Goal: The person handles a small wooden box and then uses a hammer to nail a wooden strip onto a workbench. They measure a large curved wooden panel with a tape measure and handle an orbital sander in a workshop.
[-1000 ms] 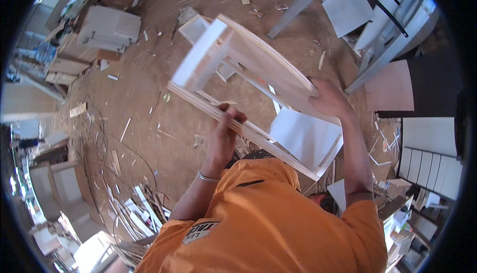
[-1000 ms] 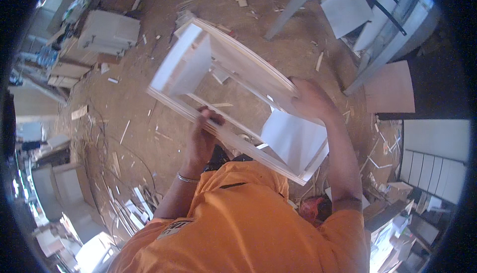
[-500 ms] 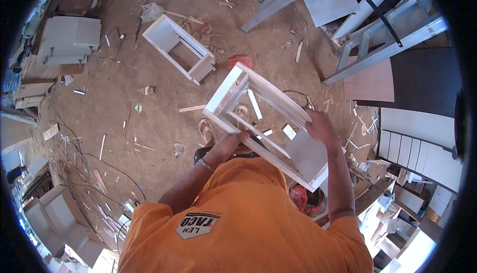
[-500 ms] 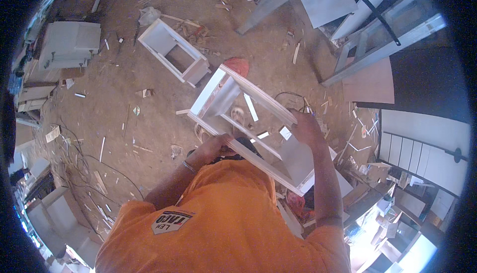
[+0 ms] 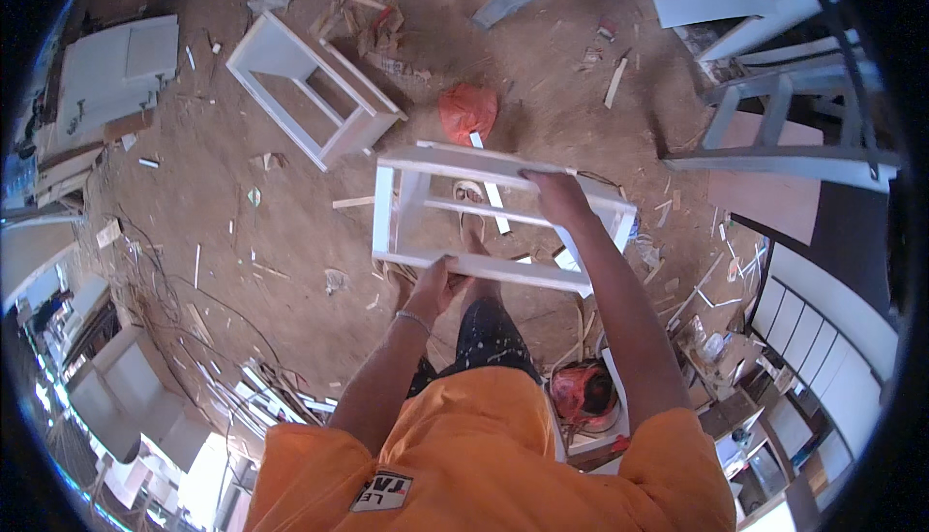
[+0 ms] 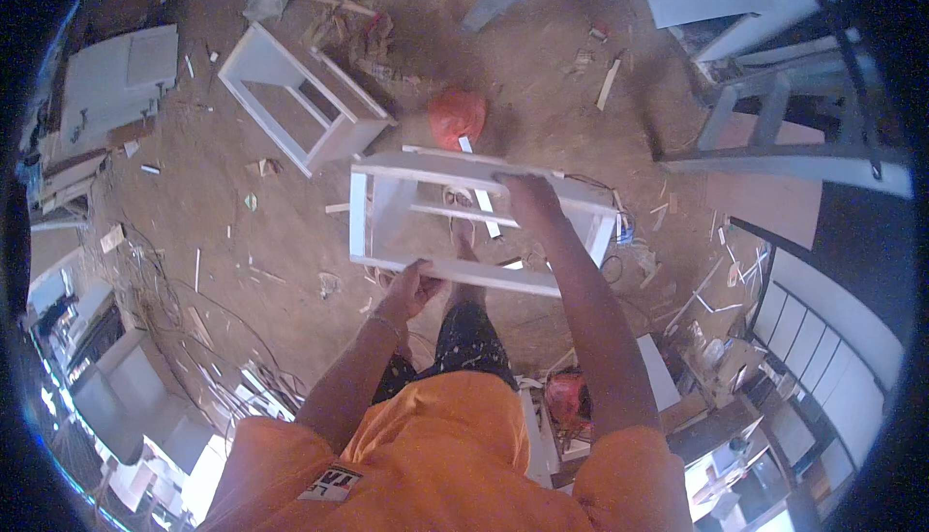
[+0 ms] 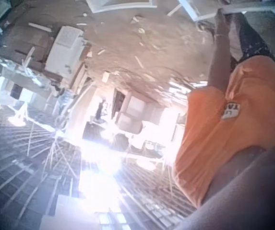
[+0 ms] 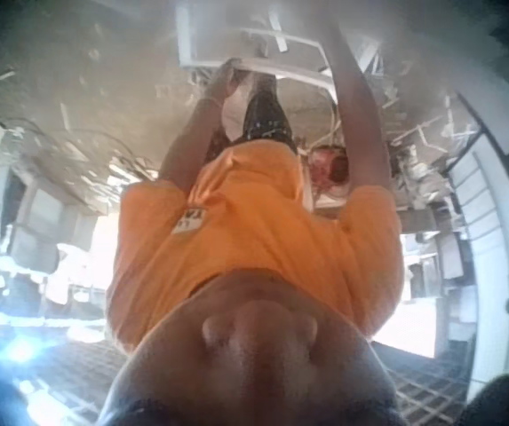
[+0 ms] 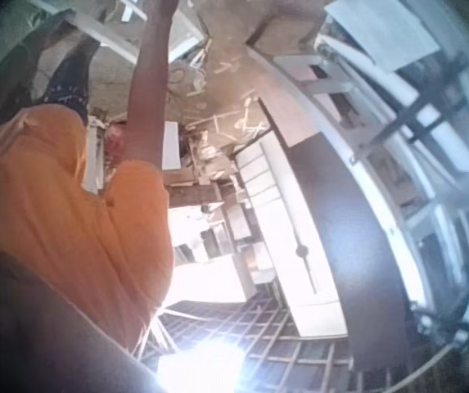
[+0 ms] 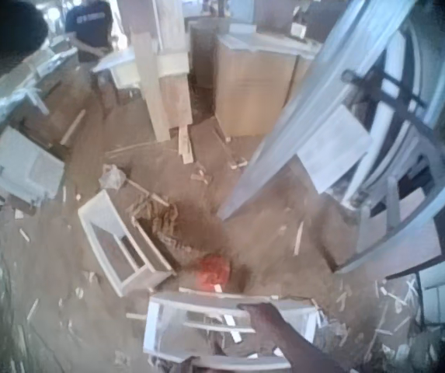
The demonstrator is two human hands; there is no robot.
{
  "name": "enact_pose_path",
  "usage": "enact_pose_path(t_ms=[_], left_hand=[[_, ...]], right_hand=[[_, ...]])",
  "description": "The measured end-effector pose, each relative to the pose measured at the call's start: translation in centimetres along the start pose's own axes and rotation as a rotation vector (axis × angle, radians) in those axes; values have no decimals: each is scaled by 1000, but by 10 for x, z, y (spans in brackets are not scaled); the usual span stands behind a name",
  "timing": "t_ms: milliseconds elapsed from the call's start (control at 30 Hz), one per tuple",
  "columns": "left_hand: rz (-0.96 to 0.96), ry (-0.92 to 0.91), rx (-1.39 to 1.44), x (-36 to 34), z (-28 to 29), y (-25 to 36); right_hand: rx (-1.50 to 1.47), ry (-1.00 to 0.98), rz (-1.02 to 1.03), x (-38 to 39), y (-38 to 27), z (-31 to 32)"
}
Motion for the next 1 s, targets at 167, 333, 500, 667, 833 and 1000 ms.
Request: enact_pose_path(t_ms=[167,333,500,667,833,1000], left_hand=[[41,86,-35,-92,-8,16],[-154,-185,-480,-94,-3,16],[-237,-58,-479,-32,48,4],[-197,145,-436,46,143,-29],[-163,312,-480,120,237,-104],[-155,364,-488,169,301,-158]], right_hand=[[95,-110,-59,-116,1,-26],[142,-133,-66,-163,2,-63],[444,27,-118,-195,22,-63],[446,-20,-113,-215,42,-57],[617,-244,-111,-198,15,-76],[710,-334,-18,-136,-34,-123]])
Point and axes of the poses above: each hand's wrist, its own x-axis away from the middle knuckle, its own z-axis out of the back of the hand, y = z × x, the point moved 7 cm from there along -x, towards the middle knuckle, and after that the axes turned 10 degrees about -z, right-handed, at the moved point
